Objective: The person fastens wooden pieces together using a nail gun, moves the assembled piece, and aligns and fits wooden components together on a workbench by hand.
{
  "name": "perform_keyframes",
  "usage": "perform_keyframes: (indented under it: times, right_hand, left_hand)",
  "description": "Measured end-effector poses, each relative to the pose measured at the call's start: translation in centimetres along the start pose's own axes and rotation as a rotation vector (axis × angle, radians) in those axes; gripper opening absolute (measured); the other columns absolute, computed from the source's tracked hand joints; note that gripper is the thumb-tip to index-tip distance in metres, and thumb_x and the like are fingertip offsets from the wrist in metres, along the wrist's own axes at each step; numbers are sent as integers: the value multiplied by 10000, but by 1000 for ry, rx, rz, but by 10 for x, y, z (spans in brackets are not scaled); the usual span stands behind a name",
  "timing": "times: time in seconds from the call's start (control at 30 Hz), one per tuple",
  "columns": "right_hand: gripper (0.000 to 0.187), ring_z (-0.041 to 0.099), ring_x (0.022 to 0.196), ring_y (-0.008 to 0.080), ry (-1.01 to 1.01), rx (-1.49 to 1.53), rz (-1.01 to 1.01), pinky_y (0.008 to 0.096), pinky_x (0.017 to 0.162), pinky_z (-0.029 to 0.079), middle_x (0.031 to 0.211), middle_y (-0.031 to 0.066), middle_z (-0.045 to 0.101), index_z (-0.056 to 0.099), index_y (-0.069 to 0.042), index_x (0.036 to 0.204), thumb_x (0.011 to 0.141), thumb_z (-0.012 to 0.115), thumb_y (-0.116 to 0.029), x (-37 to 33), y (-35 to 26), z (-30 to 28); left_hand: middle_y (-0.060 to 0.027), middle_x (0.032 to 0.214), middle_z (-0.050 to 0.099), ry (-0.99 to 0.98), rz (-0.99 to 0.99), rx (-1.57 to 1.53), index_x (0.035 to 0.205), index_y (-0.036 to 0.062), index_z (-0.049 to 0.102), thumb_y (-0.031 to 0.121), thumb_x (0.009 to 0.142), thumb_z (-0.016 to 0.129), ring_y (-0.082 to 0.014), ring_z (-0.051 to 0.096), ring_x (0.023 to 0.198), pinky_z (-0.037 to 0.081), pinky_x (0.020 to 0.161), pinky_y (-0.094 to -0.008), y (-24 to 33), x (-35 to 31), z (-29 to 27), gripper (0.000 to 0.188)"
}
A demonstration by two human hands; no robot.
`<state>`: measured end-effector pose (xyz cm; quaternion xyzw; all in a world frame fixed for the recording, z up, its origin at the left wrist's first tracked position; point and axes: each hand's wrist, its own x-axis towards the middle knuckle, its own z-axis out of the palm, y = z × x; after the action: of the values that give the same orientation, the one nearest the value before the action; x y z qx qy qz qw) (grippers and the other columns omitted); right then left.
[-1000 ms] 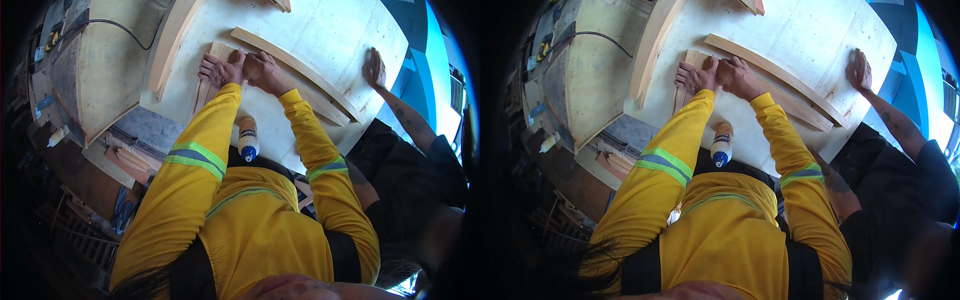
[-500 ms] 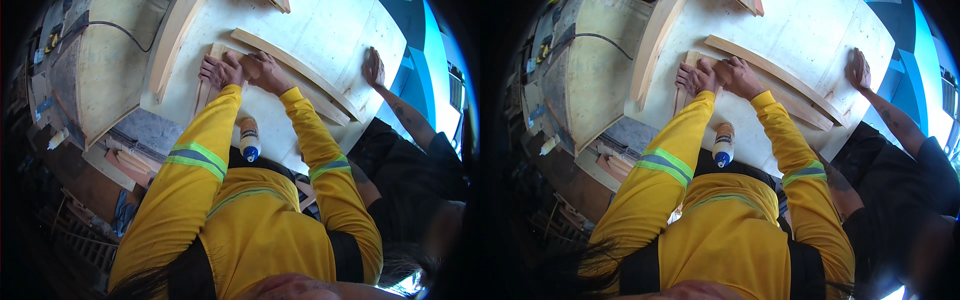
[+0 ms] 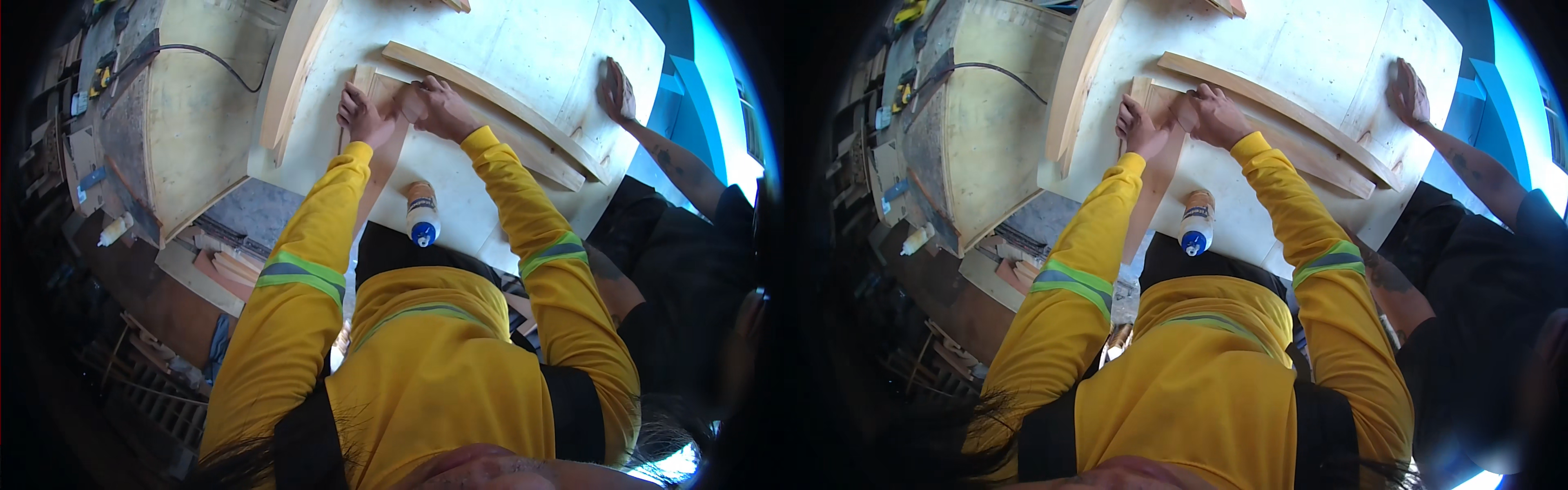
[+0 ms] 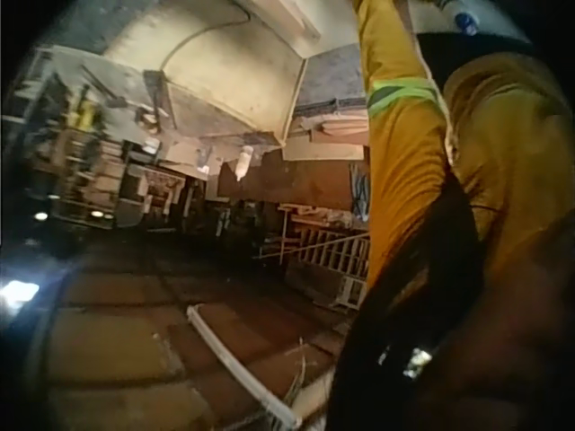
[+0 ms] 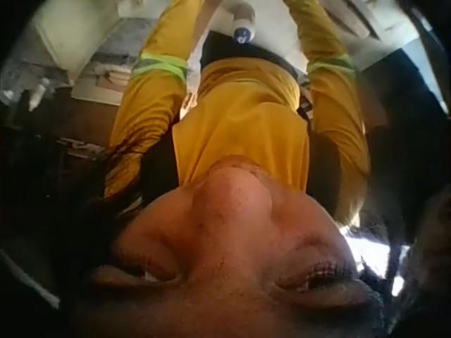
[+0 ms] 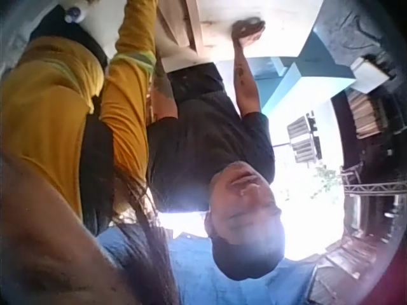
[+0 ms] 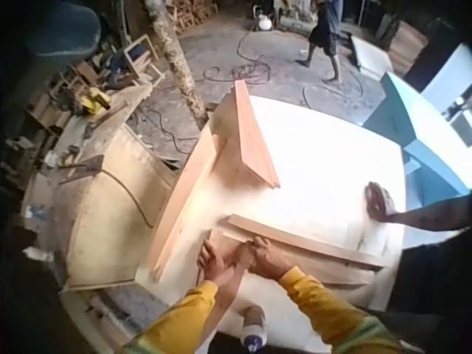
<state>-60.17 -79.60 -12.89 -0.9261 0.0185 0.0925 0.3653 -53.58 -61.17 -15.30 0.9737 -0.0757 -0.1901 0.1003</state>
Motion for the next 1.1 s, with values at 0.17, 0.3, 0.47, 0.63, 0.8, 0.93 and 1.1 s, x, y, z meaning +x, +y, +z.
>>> perform_keyframes:
  times: [0.17,0.3,0.47,0.63,0.8,0.93,1.1]
  right_hand:
    - [802,551,1135,365,-4,-66,-28,429,1000,481,1213,161,538,553,13,1318,628,866,-251,-1,-1,-1]
    - [919,529,1167,353,-45,-171,-21,448,1010,456,1241,146,521,525,10,1347,586,903,-337,-8,-10,-5]
    - [1047,504,1196,352,94,-171,101,462,1018,429,1292,139,502,481,12,1393,544,919,-417,-10,-21,15]
    - [1133,494,1197,361,140,-128,43,455,1033,413,1342,152,487,420,10,1449,535,918,-437,-11,-12,19]
    - [1127,499,1191,354,73,-222,-64,437,1049,416,1365,141,495,385,-23,1485,560,907,-402,-10,-2,14]
    - [1065,505,1191,353,88,-174,-45,430,1067,415,1389,135,515,371,-52,1504,595,875,-284,-17,-2,14]
    - [966,529,1155,347,135,-86,-2,428,1058,436,1384,122,552,403,-65,1489,631,827,-194,-13,-3,14]
  left_hand:
    - [-201,1565,202,-86,-24,-77,1555,-16,41,535,713,803,-398,221,1427,188,1156,-534,3,2,-13,1261]
    - [-203,1551,263,-1,-9,-101,1567,29,77,541,693,819,-405,273,1411,205,1155,-550,0,-3,-11,1255]
    - [-211,1528,323,62,80,-146,1569,52,121,542,691,821,-414,318,1393,217,1153,-569,-8,-8,-14,1225]
    - [-222,1521,336,116,106,-203,1579,112,150,549,709,809,-424,322,1391,231,1144,-582,-11,-8,-8,1176]
    - [-250,1535,301,327,256,-147,1567,219,268,566,809,727,-455,312,1374,226,1134,-594,-11,-24,-3,951]
    - [-274,1531,290,448,327,53,1536,269,357,516,920,621,-483,316,1341,230,1112,-603,-8,-41,7,714]
    - [-292,1519,279,408,239,33,1484,228,422,384,1003,527,-505,298,1339,221,1112,-621,7,-36,10,517]
